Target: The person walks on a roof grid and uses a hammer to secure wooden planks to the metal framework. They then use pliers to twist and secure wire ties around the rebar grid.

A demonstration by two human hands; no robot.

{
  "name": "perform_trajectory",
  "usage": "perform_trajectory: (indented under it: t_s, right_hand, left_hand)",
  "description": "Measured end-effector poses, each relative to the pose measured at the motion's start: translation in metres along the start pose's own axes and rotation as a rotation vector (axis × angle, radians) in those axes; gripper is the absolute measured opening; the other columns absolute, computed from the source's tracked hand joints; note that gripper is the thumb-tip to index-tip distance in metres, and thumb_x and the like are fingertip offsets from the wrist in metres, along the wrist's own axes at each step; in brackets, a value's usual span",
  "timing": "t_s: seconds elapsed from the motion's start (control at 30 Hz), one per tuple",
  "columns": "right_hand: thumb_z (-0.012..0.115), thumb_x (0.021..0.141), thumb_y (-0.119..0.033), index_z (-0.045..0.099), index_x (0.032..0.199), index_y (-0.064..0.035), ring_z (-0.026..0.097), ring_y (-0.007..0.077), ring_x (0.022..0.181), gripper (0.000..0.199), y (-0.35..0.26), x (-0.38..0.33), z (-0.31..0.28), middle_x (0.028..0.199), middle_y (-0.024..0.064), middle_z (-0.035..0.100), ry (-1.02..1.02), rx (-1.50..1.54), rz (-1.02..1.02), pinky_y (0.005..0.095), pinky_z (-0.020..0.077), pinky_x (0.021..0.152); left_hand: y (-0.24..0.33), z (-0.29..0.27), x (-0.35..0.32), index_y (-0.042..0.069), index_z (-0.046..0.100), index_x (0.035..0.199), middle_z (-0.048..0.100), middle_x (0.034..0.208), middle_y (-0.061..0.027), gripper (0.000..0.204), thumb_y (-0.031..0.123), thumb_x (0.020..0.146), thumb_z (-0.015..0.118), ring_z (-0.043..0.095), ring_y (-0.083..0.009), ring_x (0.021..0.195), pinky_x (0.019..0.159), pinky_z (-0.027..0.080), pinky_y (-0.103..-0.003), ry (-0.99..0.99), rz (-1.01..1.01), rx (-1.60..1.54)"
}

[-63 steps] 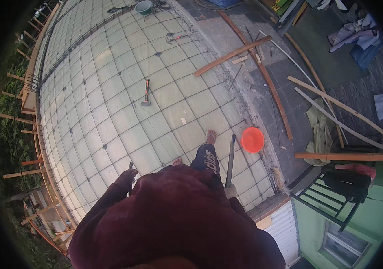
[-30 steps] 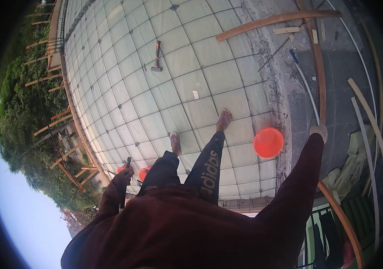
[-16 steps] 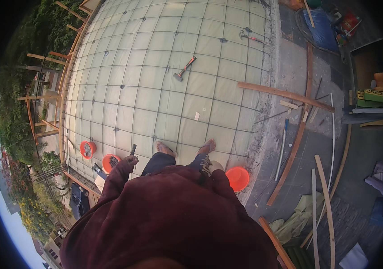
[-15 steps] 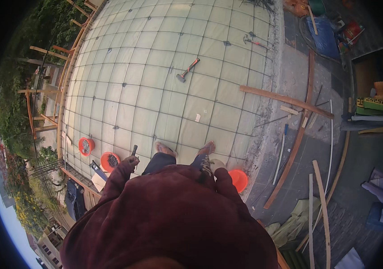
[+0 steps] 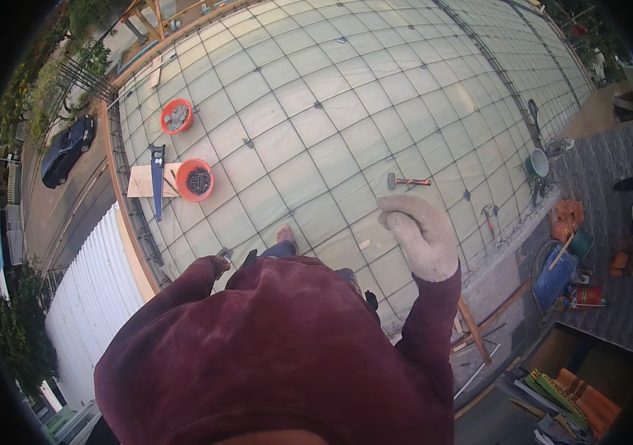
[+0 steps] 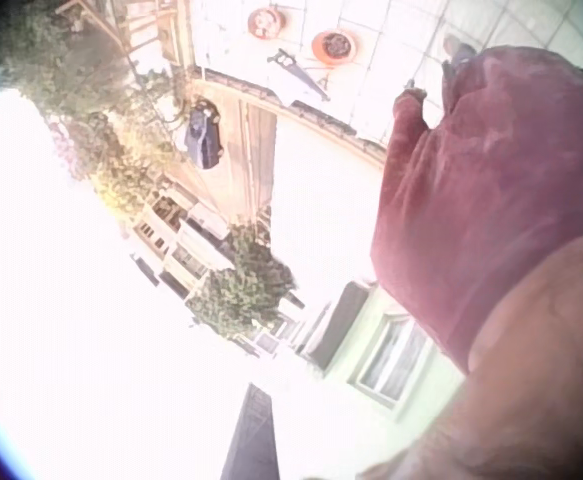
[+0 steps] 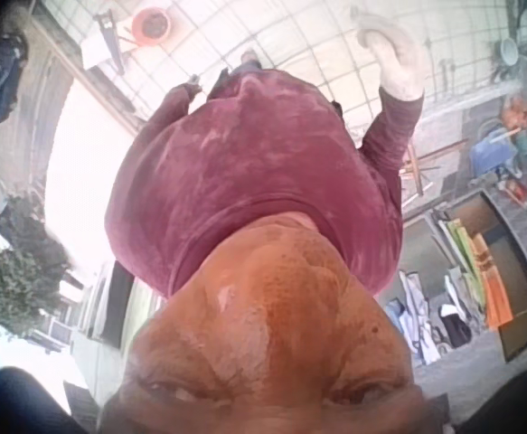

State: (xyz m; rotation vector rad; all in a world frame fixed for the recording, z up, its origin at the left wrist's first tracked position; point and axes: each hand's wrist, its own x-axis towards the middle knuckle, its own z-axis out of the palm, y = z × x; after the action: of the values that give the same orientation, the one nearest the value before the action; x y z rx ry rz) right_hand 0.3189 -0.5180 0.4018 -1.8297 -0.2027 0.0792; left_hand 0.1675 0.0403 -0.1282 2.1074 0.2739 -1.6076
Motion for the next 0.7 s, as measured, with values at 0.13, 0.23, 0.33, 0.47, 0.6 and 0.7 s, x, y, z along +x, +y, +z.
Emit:
perform_trajectory:
  t_s: [0.13, 0.23, 0.33, 0.47, 0.6, 0.7]
  right_hand:
    - [0.058, 0.090, -0.018, 0.063, 0.128, -0.0154, 0.067, 0.0248, 0.073, 0.039, -0.131, 0.068, 0.116, 0.086, 0.0063, 0.068, -1.092, -0.408, -0.891, 0.0389, 0.0540, 0.064]
    - [0.060, 0.084, -0.019, 0.062, 0.127, -0.0141, 0.068, 0.0237, 0.075, 0.043, -0.168, 0.092, 0.177, 0.091, 0.0069, 0.069, -1.260, -0.263, -1.217, 0.0378, 0.0569, 0.069]
    - [0.062, 0.083, -0.019, 0.064, 0.123, -0.0120, 0.068, 0.0236, 0.075, 0.040, -0.185, 0.118, 0.193, 0.091, 0.0081, 0.069, -1.347, -0.229, -1.241, 0.0371, 0.0568, 0.068]
    - [0.064, 0.082, -0.020, 0.066, 0.117, -0.0092, 0.068, 0.0236, 0.074, 0.037, -0.188, 0.163, 0.212, 0.090, 0.0098, 0.069, -1.467, -0.197, -1.246, 0.0361, 0.0567, 0.066]
    - [0.067, 0.081, -0.021, 0.069, 0.111, -0.0064, 0.068, 0.0235, 0.074, 0.034, -0.180, 0.225, 0.221, 0.089, 0.0114, 0.069, -1.557, -0.050, -1.266, 0.0352, 0.0566, 0.065]
    - [0.068, 0.080, -0.021, 0.071, 0.107, -0.0043, 0.068, 0.0234, 0.073, 0.032, -0.168, 0.277, 0.222, 0.088, 0.0126, 0.069, -1.547, 0.000, -1.189, 0.0345, 0.0565, 0.064]
  left_hand:
    - [0.065, -0.043, -0.035, 0.013, 0.067, 0.122, 0.072, 0.103, -0.0085, 0.039, 0.041, 0.096, 0.060, 0.066, -0.0217, 0.100, 0.093, 0.047, -0.044, 0.039, 0.037, -0.192]
    - [0.029, -0.026, -0.059, 0.016, 0.070, 0.117, 0.072, 0.100, -0.0088, 0.036, 0.043, 0.093, 0.065, 0.067, -0.0216, 0.095, 0.087, 0.051, -0.043, 0.284, 0.095, -0.427]
    - [0.038, -0.033, -0.054, 0.017, 0.071, 0.112, 0.072, 0.091, -0.0077, 0.033, 0.043, 0.092, 0.068, 0.067, -0.0201, 0.081, 0.074, 0.054, -0.042, 0.406, 0.121, -0.575]
    - [0.041, -0.003, -0.043, 0.015, 0.070, 0.105, 0.066, 0.074, -0.0041, 0.027, 0.039, 0.093, 0.068, 0.062, -0.0165, 0.061, 0.058, 0.051, -0.039, 0.403, 0.073, -0.790]
    - [-0.009, 0.075, -0.027, 0.009, 0.069, 0.101, 0.066, 0.073, -0.0054, 0.029, 0.034, 0.100, 0.057, 0.064, -0.0154, 0.064, 0.077, 0.053, -0.041, 0.157, -0.036, -0.878]
    - [-0.003, 0.085, -0.026, 0.010, 0.069, 0.102, 0.064, 0.071, -0.0048, 0.028, 0.035, 0.100, 0.057, 0.063, -0.0151, 0.063, 0.073, 0.053, -0.041, 0.126, -0.088, -0.960]
